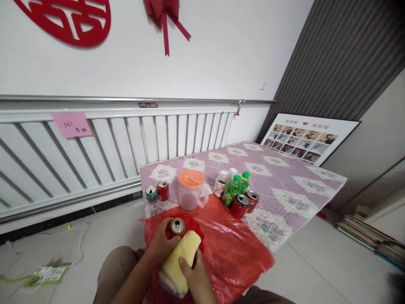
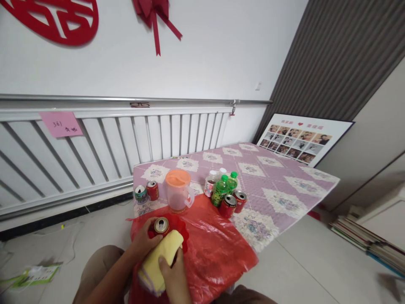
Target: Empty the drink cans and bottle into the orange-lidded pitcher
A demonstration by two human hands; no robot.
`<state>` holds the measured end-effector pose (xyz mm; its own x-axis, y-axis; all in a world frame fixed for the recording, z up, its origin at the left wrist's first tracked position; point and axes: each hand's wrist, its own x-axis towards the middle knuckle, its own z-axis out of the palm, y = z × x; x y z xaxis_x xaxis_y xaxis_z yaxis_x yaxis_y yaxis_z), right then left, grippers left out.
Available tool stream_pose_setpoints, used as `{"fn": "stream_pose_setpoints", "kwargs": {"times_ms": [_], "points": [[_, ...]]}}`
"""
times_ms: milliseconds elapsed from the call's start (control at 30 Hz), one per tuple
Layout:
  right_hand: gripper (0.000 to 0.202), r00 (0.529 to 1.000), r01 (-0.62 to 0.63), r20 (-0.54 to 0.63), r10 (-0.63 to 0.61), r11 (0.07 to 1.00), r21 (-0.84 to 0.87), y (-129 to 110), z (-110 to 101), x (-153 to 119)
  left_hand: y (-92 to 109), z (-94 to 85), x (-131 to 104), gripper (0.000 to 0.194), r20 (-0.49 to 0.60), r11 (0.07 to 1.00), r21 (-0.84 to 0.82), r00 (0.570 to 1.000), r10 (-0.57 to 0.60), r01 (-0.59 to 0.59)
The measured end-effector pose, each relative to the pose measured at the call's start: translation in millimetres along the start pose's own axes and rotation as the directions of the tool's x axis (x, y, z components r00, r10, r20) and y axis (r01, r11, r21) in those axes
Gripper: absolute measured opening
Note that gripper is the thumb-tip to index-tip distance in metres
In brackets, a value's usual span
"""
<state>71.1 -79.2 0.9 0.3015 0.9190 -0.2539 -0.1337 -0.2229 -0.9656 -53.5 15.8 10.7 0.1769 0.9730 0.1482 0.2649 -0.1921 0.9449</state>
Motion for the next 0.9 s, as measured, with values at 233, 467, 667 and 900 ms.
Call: {"fn": "stream_pose_setpoints", "kwargs": {"times_ms": [233,467,667,900], "points": [[0.05,0.969,-0.057,0.244,0.033,0.994,0.092,-15.0,-11.1,-17.2,-2.2,-0.9,-0.2,0.048,0.014,1.0,0.029,1.0,0.003,-0.004],[0.05,0.93,-0.09,0.361,0.066,0.995,0.051,-41.7,-64.1,-21.0,-6.4,-0.7,2.5,0.05,0.0,1.0,0.014,1.0,-0.006,0.006],[0.052,0.991,0.119,-0.037,-0.127,0.976,-0.18,-59.2,-124.3,16.4,-12.5,3.3,-0.3,0.062,-0.043,1.0,0.025,0.999,-0.003,0.004],[0.042,0.972,0.159,-0.078,-0.221,0.867,-0.472,-21.7,-150.2,45.7,-19.3,15.9,-6.8,0.075,-0.184,0.967,0.249,0.983,-0.008,0.054]]}}
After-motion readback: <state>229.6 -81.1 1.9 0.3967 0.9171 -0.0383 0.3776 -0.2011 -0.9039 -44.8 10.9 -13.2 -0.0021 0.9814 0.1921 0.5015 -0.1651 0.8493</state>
